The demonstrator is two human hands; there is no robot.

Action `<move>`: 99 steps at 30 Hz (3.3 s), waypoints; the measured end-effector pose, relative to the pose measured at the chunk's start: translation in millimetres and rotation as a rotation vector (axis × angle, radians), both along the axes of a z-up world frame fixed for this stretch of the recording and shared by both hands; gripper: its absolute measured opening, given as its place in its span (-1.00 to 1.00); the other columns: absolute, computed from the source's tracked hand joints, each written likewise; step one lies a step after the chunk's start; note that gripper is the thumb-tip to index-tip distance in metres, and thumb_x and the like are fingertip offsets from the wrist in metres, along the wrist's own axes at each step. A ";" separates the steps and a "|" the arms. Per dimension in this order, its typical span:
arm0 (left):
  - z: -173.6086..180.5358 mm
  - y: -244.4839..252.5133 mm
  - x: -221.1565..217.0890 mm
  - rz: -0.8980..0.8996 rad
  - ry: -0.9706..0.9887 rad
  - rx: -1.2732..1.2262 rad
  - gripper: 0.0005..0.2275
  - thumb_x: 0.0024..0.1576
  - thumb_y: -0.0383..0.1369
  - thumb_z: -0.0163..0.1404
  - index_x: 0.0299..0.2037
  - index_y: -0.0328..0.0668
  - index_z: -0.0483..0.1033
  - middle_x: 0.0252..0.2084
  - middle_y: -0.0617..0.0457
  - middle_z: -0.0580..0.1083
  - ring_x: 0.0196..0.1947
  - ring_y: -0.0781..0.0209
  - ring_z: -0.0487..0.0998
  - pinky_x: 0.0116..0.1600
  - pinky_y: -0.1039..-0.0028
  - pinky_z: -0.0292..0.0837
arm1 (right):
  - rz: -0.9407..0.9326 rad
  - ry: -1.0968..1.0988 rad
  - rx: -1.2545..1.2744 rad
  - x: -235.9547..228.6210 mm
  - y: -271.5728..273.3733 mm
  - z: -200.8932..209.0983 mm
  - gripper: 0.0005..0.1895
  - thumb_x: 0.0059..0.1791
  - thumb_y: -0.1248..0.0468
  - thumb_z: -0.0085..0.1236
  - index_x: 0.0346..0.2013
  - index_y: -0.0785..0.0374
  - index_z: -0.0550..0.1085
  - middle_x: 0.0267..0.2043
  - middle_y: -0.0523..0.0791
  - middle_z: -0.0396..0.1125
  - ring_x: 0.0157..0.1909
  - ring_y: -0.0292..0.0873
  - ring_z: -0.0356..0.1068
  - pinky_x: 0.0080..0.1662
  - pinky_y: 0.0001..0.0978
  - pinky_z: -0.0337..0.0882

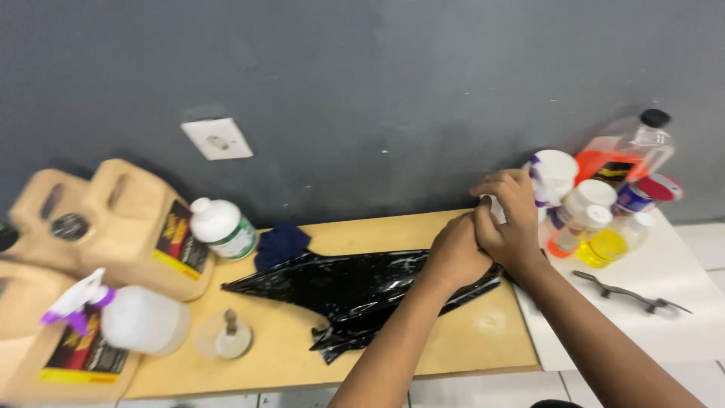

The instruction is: The person scrubs a black plastic car part with a brush and soapy water, then sprays it with a liquid from a spray bottle. Finally, they wipe the part dry with a cloth.

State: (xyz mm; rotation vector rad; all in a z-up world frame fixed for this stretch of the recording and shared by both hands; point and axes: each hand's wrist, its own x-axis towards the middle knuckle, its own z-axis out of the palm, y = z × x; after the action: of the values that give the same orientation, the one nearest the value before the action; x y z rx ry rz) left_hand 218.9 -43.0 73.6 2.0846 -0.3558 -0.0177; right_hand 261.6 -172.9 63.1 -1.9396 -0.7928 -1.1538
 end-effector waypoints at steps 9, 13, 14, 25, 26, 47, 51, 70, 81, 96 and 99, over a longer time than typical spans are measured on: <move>10.0 190.2 -115.5 0.007 0.499 0.061 -0.63 0.10 -0.22 -0.04 -0.24 -0.54 0.58 -0.33 -0.34 0.56 -0.28 -0.08 0.56 -0.13 0.10 0.50 | 0.466 1.063 -0.276 -62.9 183.8 -18.3 -0.77 -0.05 0.38 0.02 -0.14 0.24 0.55 -0.29 0.05 0.53 -0.30 0.00 0.49 -0.16 -0.13 0.49; -27.4 279.8 -173.5 0.044 0.702 0.204 -0.69 0.01 -0.19 -0.02 -0.49 -0.34 0.62 -0.55 -0.16 0.56 -0.51 0.06 0.61 -0.28 0.34 0.52 | 0.569 1.283 -0.541 -98.1 257.6 -59.9 -0.60 -0.09 0.39 0.10 0.04 0.39 0.46 -0.05 0.16 0.52 -0.11 0.12 0.55 -0.08 -0.08 0.52; -32.8 299.5 -187.7 0.217 0.766 0.240 -0.69 -0.01 -0.18 -0.01 -0.48 -0.33 0.62 -0.60 -0.10 0.54 -0.56 0.14 0.58 -0.33 0.37 0.50 | 0.560 1.313 -0.596 -110.5 272.1 -64.9 -0.46 -0.09 0.38 0.15 0.19 0.36 0.34 0.10 0.18 0.42 -0.02 0.15 0.54 -0.02 -0.05 0.55; -17.3 347.3 -212.6 0.761 0.615 0.145 -0.10 0.03 -0.01 0.17 0.48 -0.32 -0.03 0.33 -0.40 0.23 0.31 -0.43 0.36 0.29 -0.19 0.36 | 0.521 1.398 -0.396 -168.7 371.7 -77.5 -0.27 -0.05 0.33 0.20 0.35 0.31 0.10 0.33 0.15 0.05 0.17 0.25 0.40 0.11 0.01 0.55; -16.3 347.5 -211.0 0.776 0.599 0.151 -0.14 0.06 -0.06 0.17 0.47 -0.34 -0.01 0.29 -0.40 0.25 0.28 -0.39 0.39 0.24 -0.14 0.43 | 0.528 1.407 -0.353 -164.7 375.9 -89.9 -0.29 -0.04 0.34 0.19 0.35 0.31 0.11 0.32 0.14 0.04 0.16 0.25 0.41 0.12 0.00 0.54; -45.3 342.5 -192.7 1.006 0.424 0.296 -0.31 0.11 -0.25 0.13 0.38 -0.49 0.10 0.10 -0.29 0.31 0.12 -0.25 0.52 0.03 0.01 0.63 | -0.144 0.757 -1.058 -52.3 293.9 -97.4 0.25 -0.35 -0.42 0.35 0.45 0.08 0.14 0.36 0.02 0.14 0.44 0.19 0.14 0.33 0.07 0.30; -48.8 342.3 -192.0 1.063 0.435 0.303 -0.34 0.09 -0.30 0.11 0.36 -0.49 0.12 0.07 -0.26 0.32 0.09 -0.21 0.54 0.01 0.05 0.65 | -0.268 0.886 -1.268 -37.3 287.2 -100.5 0.52 -0.48 -0.67 0.24 0.56 -0.11 -0.08 0.51 -0.07 0.09 0.45 0.09 0.22 0.32 0.17 0.33; -19.8 361.0 -207.1 1.136 0.284 0.268 -0.43 -0.06 -0.35 0.17 0.14 -0.48 0.28 -0.04 -0.29 0.38 -0.02 -0.38 0.58 -0.06 -0.12 0.63 | -0.197 0.815 -1.472 -69.3 278.3 -99.2 0.53 -0.46 -0.44 0.39 0.58 0.04 -0.14 0.30 -0.10 0.22 0.33 0.05 0.28 0.20 0.22 0.37; -69.6 371.5 -167.0 1.103 0.191 0.466 -0.39 -0.17 -0.13 0.37 -0.05 -0.23 0.28 -0.12 -0.11 0.38 -0.19 -0.29 0.58 -0.25 0.04 0.55 | -0.087 0.603 -1.708 -128.1 257.9 -119.6 0.80 -0.47 -0.65 0.43 0.59 0.18 -0.42 0.19 -0.14 0.08 0.09 -0.05 0.23 -0.03 0.01 0.42; -116.4 359.0 -132.1 0.966 0.296 0.431 -0.33 -0.16 -0.14 0.34 0.06 -0.23 0.23 -0.05 -0.14 0.35 -0.16 -0.32 0.57 -0.24 0.00 0.51 | 0.018 0.625 -1.775 -168.0 266.4 -102.7 0.70 -0.38 -0.51 0.45 0.57 0.26 -0.41 0.24 -0.04 0.01 0.15 0.05 0.18 0.10 0.13 0.35; -110.4 359.1 -134.1 0.968 0.313 0.419 -0.33 -0.12 -0.11 0.31 0.10 -0.24 0.23 -0.05 -0.15 0.36 -0.15 -0.31 0.56 -0.24 0.02 0.50 | 0.014 0.575 -1.734 -167.4 268.4 -111.5 0.72 -0.44 -0.50 0.46 0.58 0.25 -0.36 0.18 -0.04 0.06 0.05 0.03 0.22 -0.05 -0.05 0.37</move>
State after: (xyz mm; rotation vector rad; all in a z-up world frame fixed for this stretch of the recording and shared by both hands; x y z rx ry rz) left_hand 84.7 316.1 -36.8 2.4113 0.9275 0.1690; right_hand 94.2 95.4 -48.5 -3.2241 -1.6728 0.5637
